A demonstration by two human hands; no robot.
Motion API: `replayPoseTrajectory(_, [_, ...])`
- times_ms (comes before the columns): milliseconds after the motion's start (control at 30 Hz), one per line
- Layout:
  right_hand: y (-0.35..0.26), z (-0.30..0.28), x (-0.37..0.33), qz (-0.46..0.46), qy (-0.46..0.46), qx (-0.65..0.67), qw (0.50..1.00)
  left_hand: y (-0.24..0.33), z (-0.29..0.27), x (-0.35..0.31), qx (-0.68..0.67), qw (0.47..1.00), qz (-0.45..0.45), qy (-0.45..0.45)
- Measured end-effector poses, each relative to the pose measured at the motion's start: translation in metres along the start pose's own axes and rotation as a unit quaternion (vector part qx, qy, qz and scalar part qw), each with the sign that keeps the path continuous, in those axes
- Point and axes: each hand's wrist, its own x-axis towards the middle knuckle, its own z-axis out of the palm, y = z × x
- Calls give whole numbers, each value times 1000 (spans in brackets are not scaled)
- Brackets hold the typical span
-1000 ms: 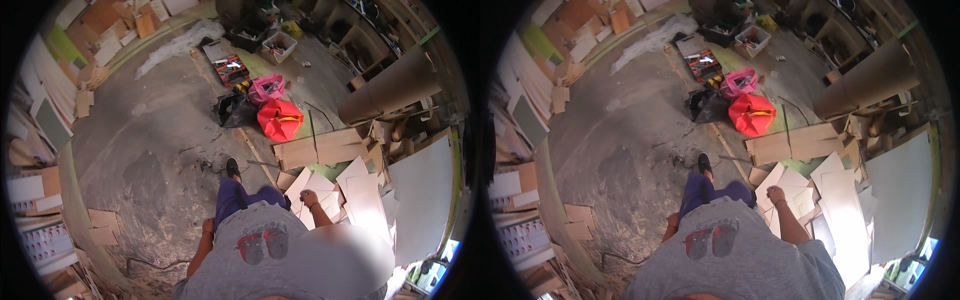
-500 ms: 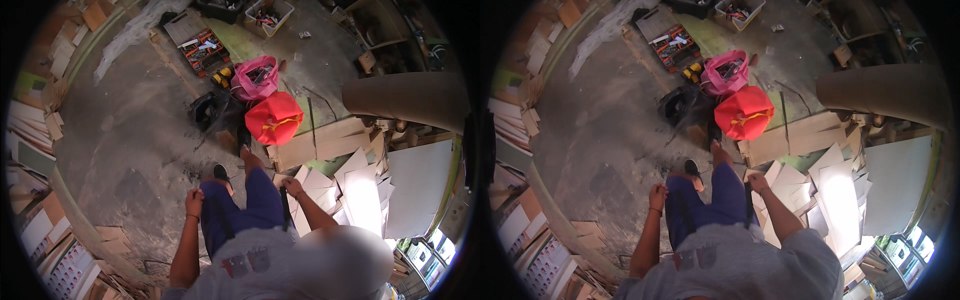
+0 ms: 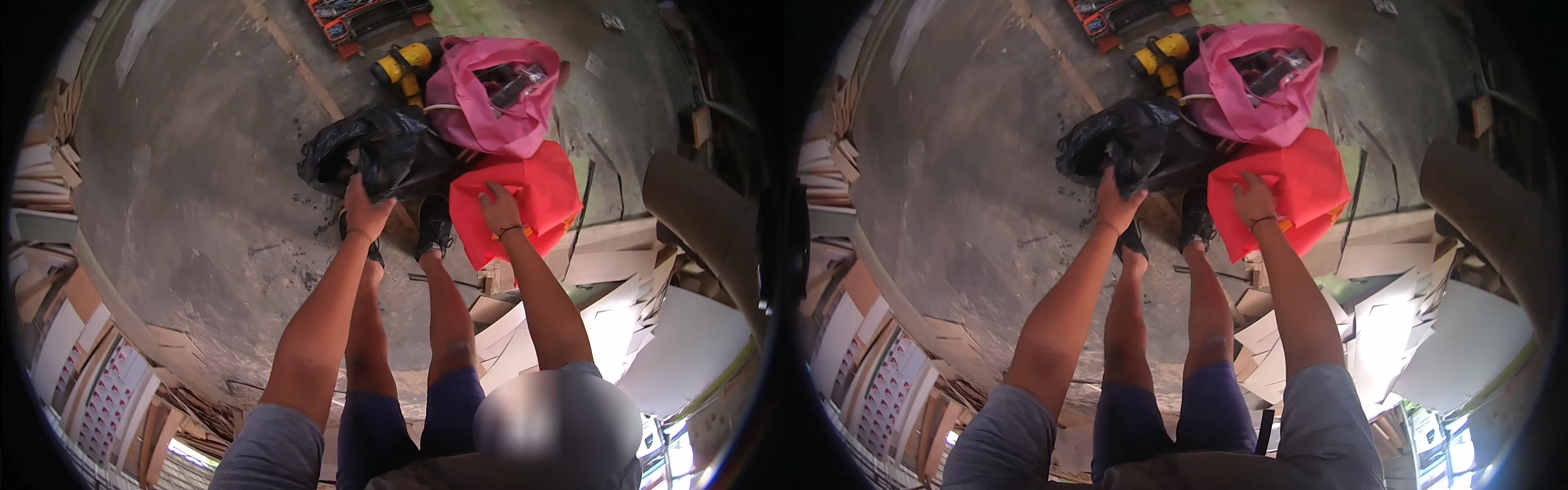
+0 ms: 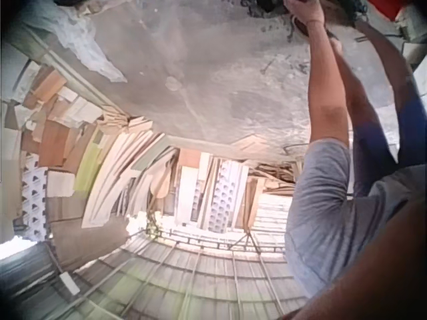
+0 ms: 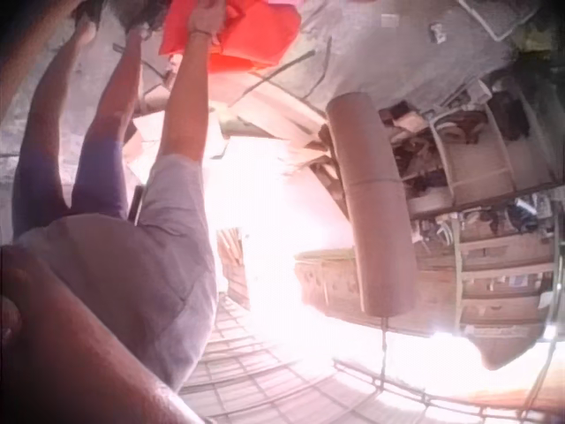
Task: The person retrieves wire spools from a bag, cuts a length of blue wire with a pair of pliers, and strips the insulation from the ends of the wire using the pliers.
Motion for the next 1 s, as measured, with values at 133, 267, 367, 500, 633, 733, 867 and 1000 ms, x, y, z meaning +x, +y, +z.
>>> replayPoseTrajectory(133, [56, -13, 15, 39, -220, -296, 929, 53, 38, 15, 9, 979, -48, -199])
replayPoseTrajectory(267, [66, -31, 9, 227, -133, -147, 953, 58, 48, -18, 2, 995, -16, -94])
replayPoseTrajectory(367, [130, -56, 25, 168, -93, -13, 981, 86, 41, -36, 68, 995, 65, -31])
replayPoseTrajectory(500, [67, -83, 65, 225, 4, 180, 958, 90, 51, -71, 61, 975, 209, -45])
replayPoseTrajectory(633, [58, -85, 77, 135, 20, 291, 947, 128, 90, -90, 81, 933, 271, -224])
replayPoseTrajectory(733, [68, -68, 64, 16, -40, 11, 999, 112, 137, -92, 138, 903, 215, -346])
replayPoseTrajectory(867, [93, -62, 5, 107, -152, -138, 973, 95, 142, -63, 237, 865, -27, -441])
replayPoseTrajectory(1000, [201, -80, -52, -33, -155, -321, 934, 68, 143, -70, 170, 918, 76, -350])
